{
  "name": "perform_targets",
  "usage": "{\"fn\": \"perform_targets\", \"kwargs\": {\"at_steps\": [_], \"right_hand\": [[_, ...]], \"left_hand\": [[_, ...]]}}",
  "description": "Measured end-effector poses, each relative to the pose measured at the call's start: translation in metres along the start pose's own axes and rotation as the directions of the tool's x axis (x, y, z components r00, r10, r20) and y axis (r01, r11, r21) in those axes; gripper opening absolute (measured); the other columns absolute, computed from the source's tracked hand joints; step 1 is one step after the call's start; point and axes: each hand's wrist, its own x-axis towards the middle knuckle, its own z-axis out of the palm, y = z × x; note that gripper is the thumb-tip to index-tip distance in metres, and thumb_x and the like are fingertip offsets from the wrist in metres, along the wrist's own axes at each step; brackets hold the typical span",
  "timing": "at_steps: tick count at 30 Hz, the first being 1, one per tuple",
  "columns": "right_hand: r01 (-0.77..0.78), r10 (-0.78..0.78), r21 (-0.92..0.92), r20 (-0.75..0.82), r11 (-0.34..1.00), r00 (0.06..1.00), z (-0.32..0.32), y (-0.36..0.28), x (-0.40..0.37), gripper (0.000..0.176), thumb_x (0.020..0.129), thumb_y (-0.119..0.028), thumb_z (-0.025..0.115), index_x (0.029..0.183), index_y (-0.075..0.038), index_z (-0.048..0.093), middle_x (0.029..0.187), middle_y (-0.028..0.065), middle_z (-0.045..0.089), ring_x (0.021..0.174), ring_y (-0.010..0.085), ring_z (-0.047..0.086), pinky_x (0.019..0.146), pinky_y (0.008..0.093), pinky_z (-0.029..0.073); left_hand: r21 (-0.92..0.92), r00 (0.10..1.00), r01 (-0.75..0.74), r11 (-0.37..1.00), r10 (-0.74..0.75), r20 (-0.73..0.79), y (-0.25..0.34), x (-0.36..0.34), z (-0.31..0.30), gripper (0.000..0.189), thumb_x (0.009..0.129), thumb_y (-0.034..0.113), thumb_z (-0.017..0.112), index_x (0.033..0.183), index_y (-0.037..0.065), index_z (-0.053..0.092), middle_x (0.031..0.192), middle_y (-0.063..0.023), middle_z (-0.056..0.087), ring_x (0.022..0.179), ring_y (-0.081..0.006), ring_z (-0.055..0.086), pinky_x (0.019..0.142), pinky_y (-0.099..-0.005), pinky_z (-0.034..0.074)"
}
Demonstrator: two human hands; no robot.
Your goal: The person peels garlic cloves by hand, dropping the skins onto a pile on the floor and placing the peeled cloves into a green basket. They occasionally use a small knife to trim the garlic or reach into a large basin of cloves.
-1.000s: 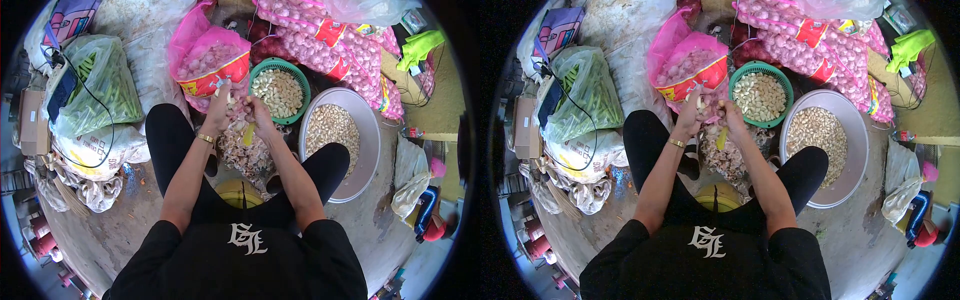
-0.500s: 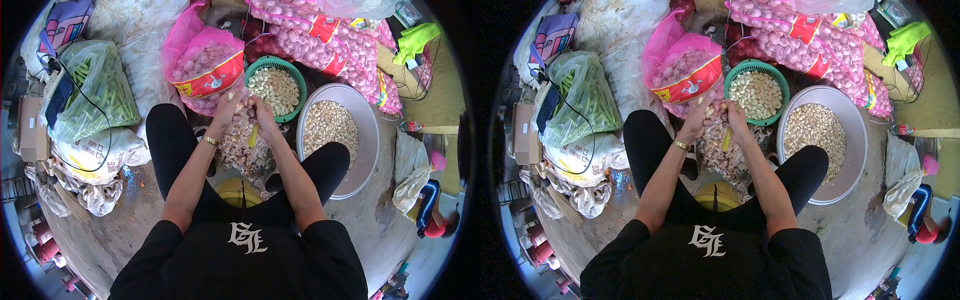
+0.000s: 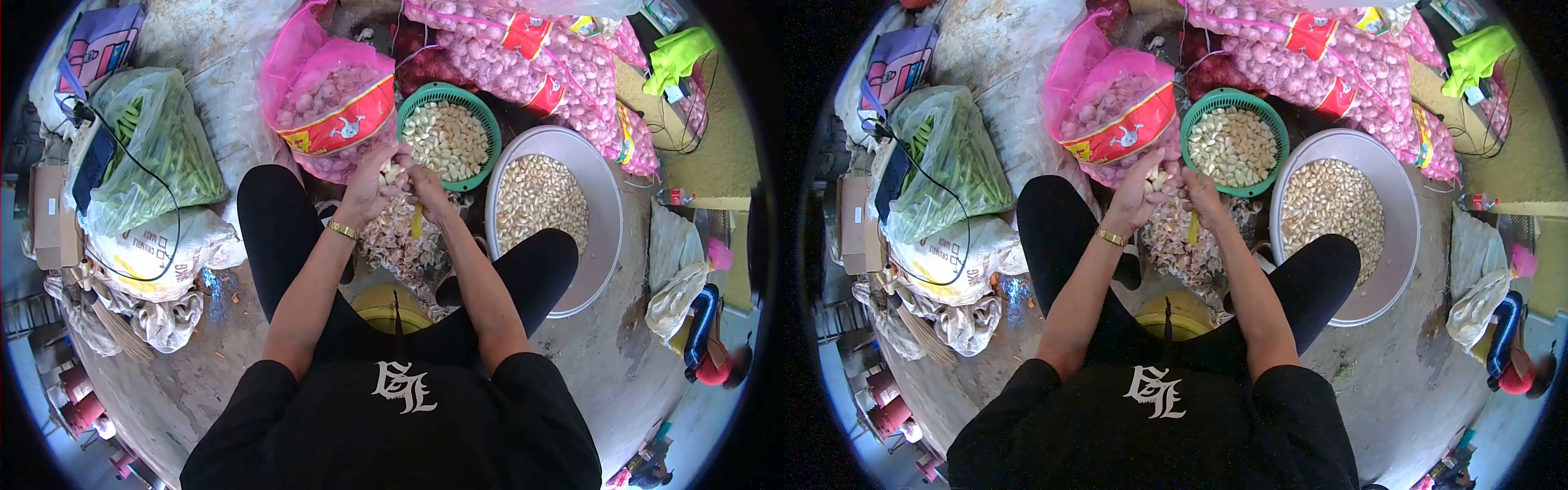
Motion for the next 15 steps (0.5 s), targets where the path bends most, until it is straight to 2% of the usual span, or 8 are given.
{"fn": "perform_targets", "kwargs": {"at_steps": [2,3,4,6,10,13,14,15], "right_hand": [[0.055,-0.064,-0.277,-0.024,0.959,0.998,-0.005,0.024,0.007,0.025,0.093,-0.033,0.06,0.1,-0.01,0.057,0.085,0.0016,0.06,0.065,0.0104,0.056,0.045,0.0242,0.038],[0.273,-0.242,-0.342,0.133,0.899,0.961,-0.01,0.036,0.009,0.033,0.087,-0.031,0.066,0.108,-0.008,0.056,0.089,0.0018,0.061,0.075,0.0128,0.058,0.058,0.0275,0.046],[0.257,-0.226,-0.338,0.128,0.905,0.966,-0.015,0.05,0.012,0.033,0.087,-0.031,0.066,0.108,-0.008,0.056,0.089,0.0018,0.061,0.075,0.0128,0.058,0.058,0.0275,0.046],[0.195,-0.145,-0.594,0.131,0.781,0.981,-0.025,0.08,0.019,0.038,0.084,-0.03,0.068,0.111,-0.007,0.055,0.091,0.0024,0.062,0.077,0.0148,0.059,0.061,0.0292,0.047],[0.085,0.01,-0.94,0.094,0.33,0.995,-0.043,0.139,0.039,0.049,0.079,-0.028,0.073,0.118,-0.005,0.054,0.095,0.0036,0.064,0.081,0.0188,0.061,0.067,0.0328,0.051],[0.042,0.115,-0.993,0.03,-0.106,0.993,-0.047,0.164,0.053,0.058,0.075,-0.027,0.076,0.123,-0.004,0.053,0.099,0.0046,0.065,0.084,0.0218,0.063,0.071,0.0355,0.053],[0.035,0.129,-0.994,0.022,-0.103,0.991,-0.046,0.168,0.057,0.058,0.075,-0.027,0.076,0.123,-0.004,0.053,0.099,0.0046,0.065,0.084,0.0218,0.063,0.071,0.0355,0.053],[0.006,0.181,-0.988,-0.023,-0.156,0.983,-0.038,0.161,0.057,0.059,0.077,-0.031,0.074,0.125,-0.004,0.052,0.108,0.0048,0.062,0.092,0.0196,0.06,0.076,0.0349,0.052]], "left_hand": [[0.049,1.0,0.023,0.999,-0.023,0.002,0.0,-0.009,0.015,0.026,0.098,0.027,0.052,0.104,0.003,0.061,0.079,-0.0006,0.055,0.053,-0.006,0.049,0.035,-0.0145,0.027],[0.099,0.999,0.04,0.994,-0.041,0.009,-0.001,-0.015,0.024,0.026,0.098,0.028,0.053,0.103,0.003,0.06,0.081,-0.0015,0.055,0.056,-0.0067,0.051,0.036,-0.0143,0.027],[0.095,0.999,0.051,0.994,-0.051,-0.005,-0.005,-0.021,0.033,0.026,0.098,0.028,0.053,0.103,0.003,0.06,0.081,-0.0015,0.055,0.056,-0.0067,0.051,0.036,-0.0143,0.027],[0.123,0.995,0.103,0.987,-0.104,0.003,-0.017,-0.031,0.051,0.026,0.097,0.028,0.054,0.098,0.003,0.061,0.079,-0.0008,0.056,0.056,-0.0057,0.051,0.036,-0.0141,0.027],[0.097,0.982,0.189,0.977,-0.186,-0.031,-0.034,-0.036,0.067,0.026,0.098,0.028,0.055,0.097,0.002,0.061,0.076,0.0005,0.056,0.054,-0.0033,0.047,0.037,-0.014,0.024],[0.065,0.977,0.214,0.975,-0.213,-0.027,-0.037,-0.034,0.069,0.025,0.098,0.027,0.055,0.097,0.003,0.061,0.076,0.0011,0.054,0.054,-0.0026,0.045,0.038,-0.0148,0.022],[0.081,0.973,0.229,0.97,-0.226,-0.039,-0.034,-0.035,0.071,0.025,0.099,0.028,0.054,0.098,0.004,0.062,0.075,0.003,0.053,0.053,-0.0004,0.042,0.041,-0.0149,0.023],[0.096,0.97,0.242,0.965,-0.238,-0.051,-0.031,-0.034,0.072,0.025,0.1,0.029,0.053,0.099,0.005,0.062,0.075,0.0049,0.052,0.052,0.0018,0.039,0.043,-0.0149,0.023]]}}
